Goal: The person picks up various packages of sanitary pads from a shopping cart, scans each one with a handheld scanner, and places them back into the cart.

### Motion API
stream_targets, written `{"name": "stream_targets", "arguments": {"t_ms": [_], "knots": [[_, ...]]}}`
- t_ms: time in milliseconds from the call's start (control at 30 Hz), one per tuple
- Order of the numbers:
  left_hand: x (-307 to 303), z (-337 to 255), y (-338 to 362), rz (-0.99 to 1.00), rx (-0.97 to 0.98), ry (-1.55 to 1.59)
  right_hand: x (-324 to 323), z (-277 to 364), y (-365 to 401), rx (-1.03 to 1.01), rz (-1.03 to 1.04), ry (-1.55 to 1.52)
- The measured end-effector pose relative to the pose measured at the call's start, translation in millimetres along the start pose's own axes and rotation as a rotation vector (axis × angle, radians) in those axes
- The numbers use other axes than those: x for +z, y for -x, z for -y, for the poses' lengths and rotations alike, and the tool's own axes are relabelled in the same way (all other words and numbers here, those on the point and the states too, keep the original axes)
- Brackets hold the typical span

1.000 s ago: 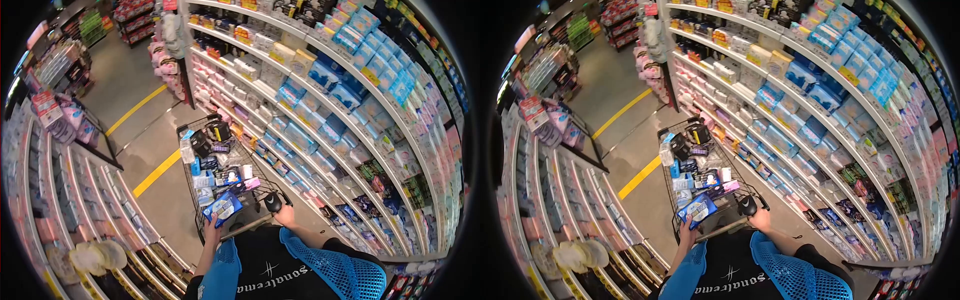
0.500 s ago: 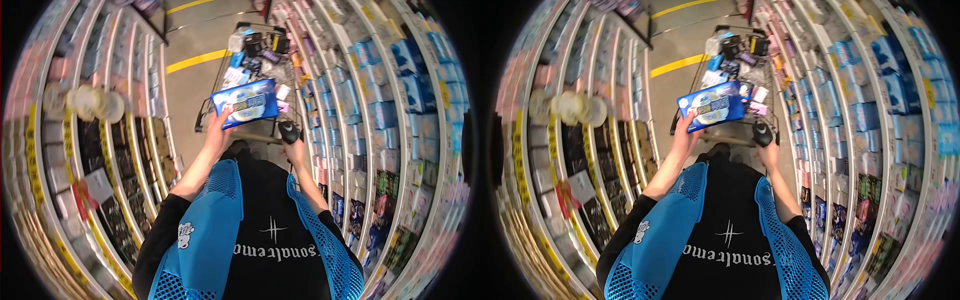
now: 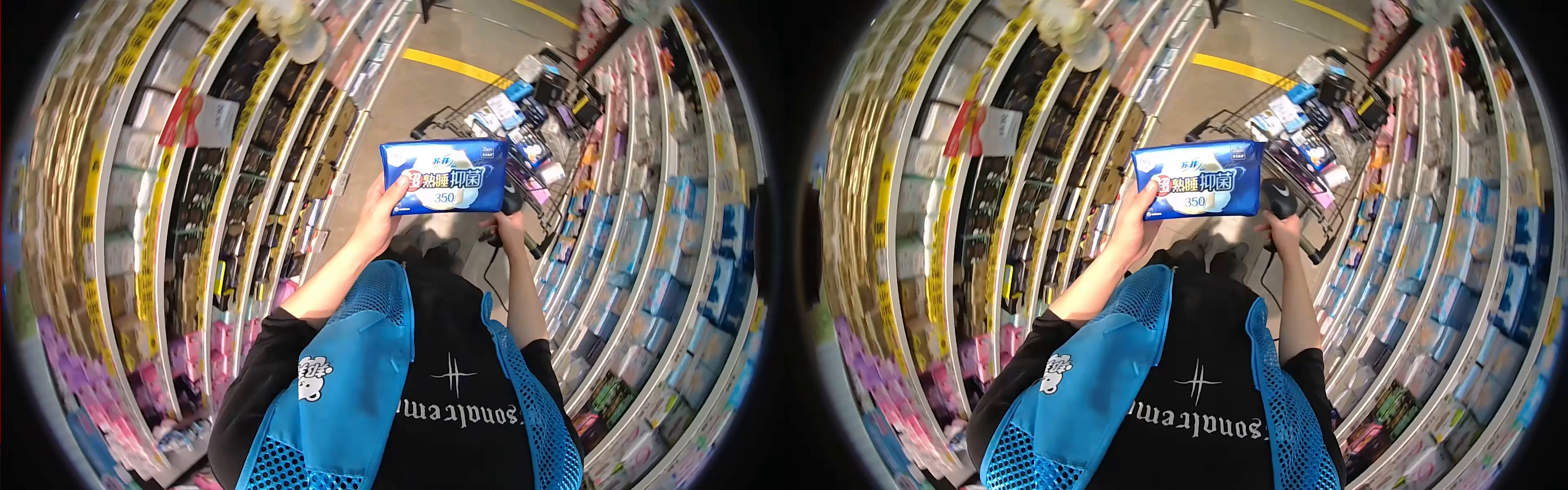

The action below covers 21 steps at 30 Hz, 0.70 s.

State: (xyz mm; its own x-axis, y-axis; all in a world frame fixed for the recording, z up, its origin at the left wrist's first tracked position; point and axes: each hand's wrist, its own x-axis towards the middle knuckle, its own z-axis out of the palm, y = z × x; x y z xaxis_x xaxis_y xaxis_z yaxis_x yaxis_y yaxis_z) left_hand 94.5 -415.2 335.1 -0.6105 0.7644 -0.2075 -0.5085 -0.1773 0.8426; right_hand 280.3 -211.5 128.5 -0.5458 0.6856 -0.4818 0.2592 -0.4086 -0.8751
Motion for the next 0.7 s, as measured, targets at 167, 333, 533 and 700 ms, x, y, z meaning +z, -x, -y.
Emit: {"name": "stream_targets", "arguments": {"t_ms": [167,333,533,700], "knots": [[-18.8,-15.9,49.5,-0.083,0.105,0.073,3.2,0.4,14.3,-0.08,-0.046,0.11],[-74.4,23.1,107.2,-0.3,0.315,-0.248,-21.8,-38.4,3.0,-0.066,-0.097,0.262],[-91.0,34.7,238.4,-0.314,0.175,0.062,-28.3,-50.3,53.1,-0.142,-0.104,0.282],[-114.0,70.9,352.0,-0.434,0.051,0.223,-46.5,-76.8,76.7,-0.14,-0.038,0.253]]}}
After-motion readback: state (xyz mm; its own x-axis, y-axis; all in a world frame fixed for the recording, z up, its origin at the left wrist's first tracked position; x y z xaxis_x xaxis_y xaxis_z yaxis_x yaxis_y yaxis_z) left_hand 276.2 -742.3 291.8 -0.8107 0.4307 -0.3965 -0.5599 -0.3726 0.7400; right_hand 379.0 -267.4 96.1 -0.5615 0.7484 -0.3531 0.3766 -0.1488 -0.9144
